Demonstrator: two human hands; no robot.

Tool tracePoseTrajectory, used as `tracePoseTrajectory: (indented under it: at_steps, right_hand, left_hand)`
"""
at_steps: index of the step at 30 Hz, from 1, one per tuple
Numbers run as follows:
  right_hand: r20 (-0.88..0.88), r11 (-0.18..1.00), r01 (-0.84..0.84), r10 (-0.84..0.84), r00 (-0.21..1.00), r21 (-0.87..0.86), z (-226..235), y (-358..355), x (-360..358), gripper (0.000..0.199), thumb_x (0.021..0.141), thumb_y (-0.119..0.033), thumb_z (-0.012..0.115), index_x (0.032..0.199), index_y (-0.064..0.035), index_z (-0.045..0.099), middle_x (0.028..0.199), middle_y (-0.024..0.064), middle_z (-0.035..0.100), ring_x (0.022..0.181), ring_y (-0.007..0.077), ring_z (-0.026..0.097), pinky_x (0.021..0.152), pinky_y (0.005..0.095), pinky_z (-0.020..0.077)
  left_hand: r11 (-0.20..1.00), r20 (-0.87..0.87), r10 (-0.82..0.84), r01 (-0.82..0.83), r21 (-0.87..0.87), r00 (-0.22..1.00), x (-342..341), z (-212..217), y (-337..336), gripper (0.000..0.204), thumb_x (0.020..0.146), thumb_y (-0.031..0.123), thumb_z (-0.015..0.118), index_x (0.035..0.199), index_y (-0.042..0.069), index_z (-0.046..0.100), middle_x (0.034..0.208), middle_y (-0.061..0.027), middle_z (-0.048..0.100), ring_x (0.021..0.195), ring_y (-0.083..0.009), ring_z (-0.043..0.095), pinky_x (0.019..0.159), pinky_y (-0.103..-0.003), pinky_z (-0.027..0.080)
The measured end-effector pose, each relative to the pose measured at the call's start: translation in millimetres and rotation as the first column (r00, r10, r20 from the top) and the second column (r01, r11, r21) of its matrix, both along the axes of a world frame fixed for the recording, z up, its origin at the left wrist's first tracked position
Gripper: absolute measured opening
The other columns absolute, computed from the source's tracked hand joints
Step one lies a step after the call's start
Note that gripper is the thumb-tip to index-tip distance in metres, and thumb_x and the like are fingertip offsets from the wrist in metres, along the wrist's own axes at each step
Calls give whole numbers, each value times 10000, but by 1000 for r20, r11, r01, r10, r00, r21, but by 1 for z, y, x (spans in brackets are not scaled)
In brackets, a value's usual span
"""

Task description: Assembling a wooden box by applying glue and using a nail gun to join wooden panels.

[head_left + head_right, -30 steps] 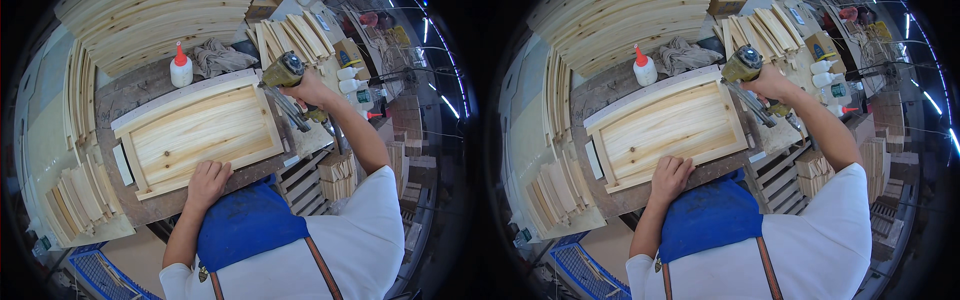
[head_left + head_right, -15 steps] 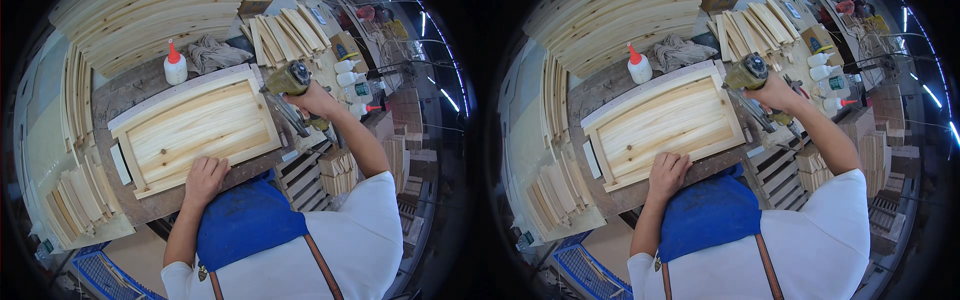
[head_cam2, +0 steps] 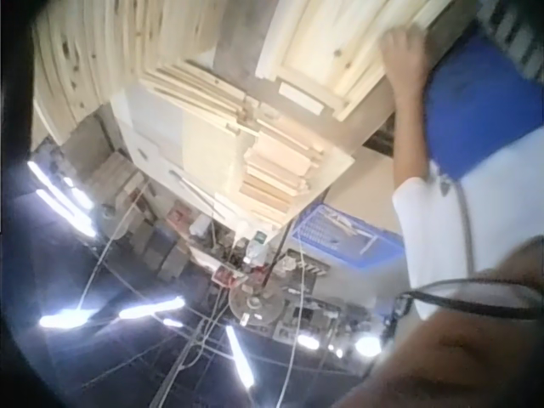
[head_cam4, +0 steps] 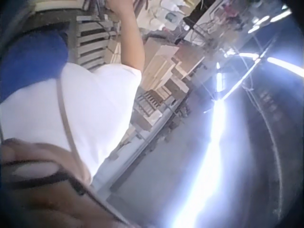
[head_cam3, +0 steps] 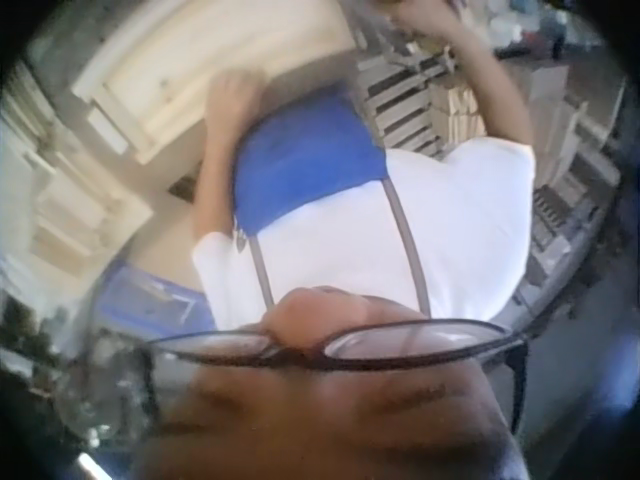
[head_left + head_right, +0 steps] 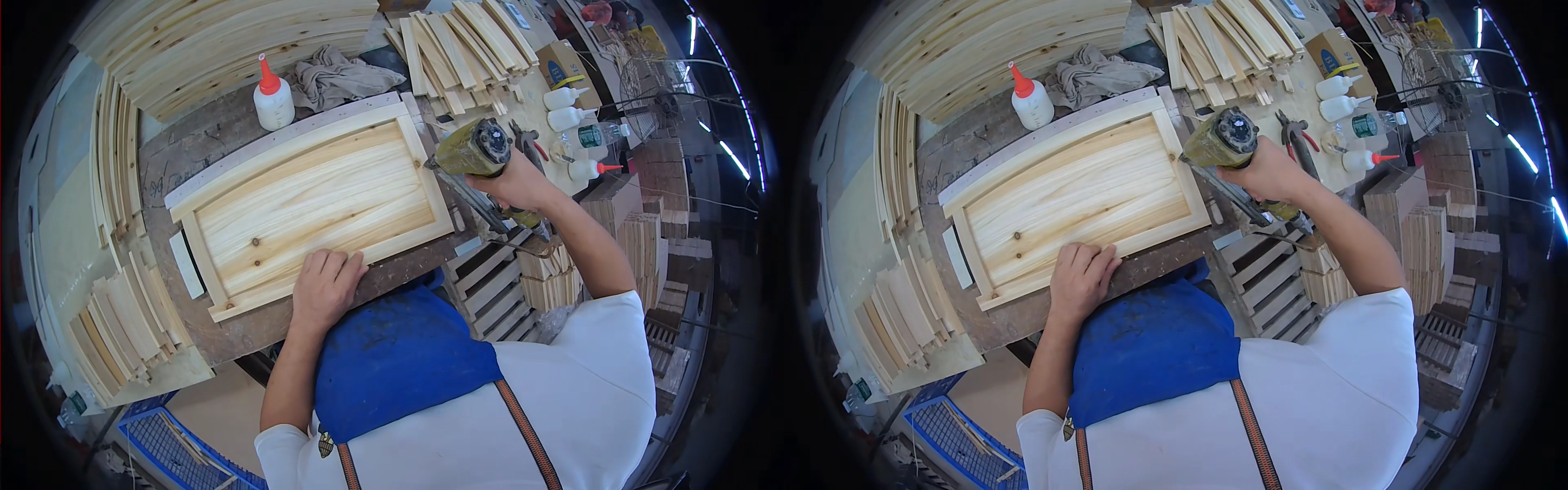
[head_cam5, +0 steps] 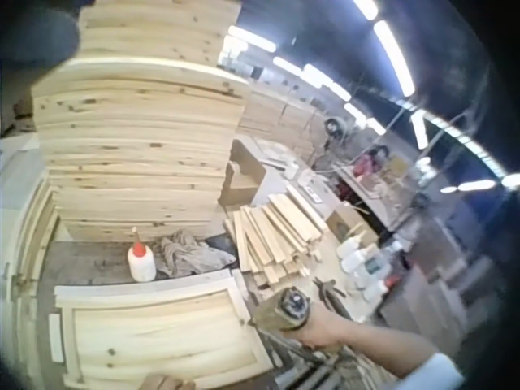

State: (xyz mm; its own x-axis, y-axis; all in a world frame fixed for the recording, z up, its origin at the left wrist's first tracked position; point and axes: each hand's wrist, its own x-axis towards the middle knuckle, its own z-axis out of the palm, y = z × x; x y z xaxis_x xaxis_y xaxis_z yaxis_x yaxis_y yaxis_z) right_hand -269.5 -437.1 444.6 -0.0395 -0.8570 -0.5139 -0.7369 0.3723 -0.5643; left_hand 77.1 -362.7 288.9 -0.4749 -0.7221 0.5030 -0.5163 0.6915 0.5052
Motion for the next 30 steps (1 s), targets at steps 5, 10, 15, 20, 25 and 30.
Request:
tracePoseTrajectory:
  at_steps: [5,10,15,20,25,30]
  right_hand:
    - [-27,986,-98,95,995,-137,-5,1,2,269,933,-203,786,1118,-11,745,654,23,646,470,102,548,487,305,480]
    - [-24,998,32,-31,999,47,6,15,-1,335,921,-178,794,1193,7,727,768,65,723,562,142,631,583,326,549]
    - [-28,987,97,-94,995,127,24,44,8,376,907,-141,801,1241,6,714,935,113,778,796,199,717,805,362,592]
    - [15,996,-43,44,999,-75,13,66,0,357,927,-120,800,1246,-19,674,817,7,668,504,81,536,472,275,448]
    - [41,996,-40,44,998,-75,9,75,-1,381,923,-119,808,1266,-21,676,822,9,673,517,81,547,487,279,455]
    - [35,999,-18,19,999,-51,9,77,1,381,920,-125,815,1264,-25,686,821,9,679,525,80,549,501,292,463]
  left_hand:
    - [1000,6,4,-4,-13,1000,2,-2,0,289,841,184,841,1088,61,753,908,-57,613,878,-267,606,778,-407,505]
    - [1000,-10,5,-5,-12,1000,0,-2,0,283,841,176,841,1085,60,755,912,-59,614,879,-270,606,780,-410,506]
    - [1000,-3,0,0,-2,1000,0,-1,0,283,842,172,841,1087,58,755,919,-59,618,879,-273,606,781,-413,507]
    - [1000,-3,2,-2,-8,1000,2,-2,-2,287,839,168,841,1089,58,755,931,-65,622,883,-279,607,783,-416,508]
    - [1000,1,1,-1,4,1000,3,-2,-1,303,818,150,861,1088,63,755,953,-82,643,888,-294,616,789,-412,515]
    - [1000,1,4,-4,7,1000,4,-2,0,314,806,140,871,1087,65,755,961,-88,651,889,-299,620,789,-412,516]
